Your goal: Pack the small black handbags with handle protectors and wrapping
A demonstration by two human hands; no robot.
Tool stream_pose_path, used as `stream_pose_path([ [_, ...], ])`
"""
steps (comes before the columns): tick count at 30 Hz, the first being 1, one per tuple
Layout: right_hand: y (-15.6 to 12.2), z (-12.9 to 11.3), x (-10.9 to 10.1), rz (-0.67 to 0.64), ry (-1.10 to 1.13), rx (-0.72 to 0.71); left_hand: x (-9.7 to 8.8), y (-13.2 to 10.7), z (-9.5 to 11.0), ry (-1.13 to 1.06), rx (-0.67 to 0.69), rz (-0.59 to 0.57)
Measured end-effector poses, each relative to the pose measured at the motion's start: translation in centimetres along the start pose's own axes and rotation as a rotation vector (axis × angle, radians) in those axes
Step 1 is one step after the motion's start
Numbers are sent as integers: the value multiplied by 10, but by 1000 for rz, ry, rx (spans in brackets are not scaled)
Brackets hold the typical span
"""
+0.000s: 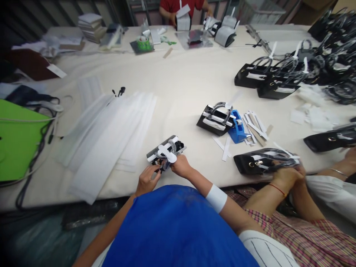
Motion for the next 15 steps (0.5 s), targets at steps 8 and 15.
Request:
stream_pose_path([
  [8, 0, -4, -4, -63, -25, 42, -2, 3, 4, 51, 35, 41],
  [15, 4, -9, -2, -81, 6, 28, 0, -3, 4, 136, 97, 32],
])
Point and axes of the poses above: each hand's wrist, its own y-axis towards the middle knuckle, its own x-axis out of the palm, z = x × y, the point moved 8 cm from there along y, towards the middle knuckle, and after that the axes turned 6 degrees about x, right-handed, at the moved point
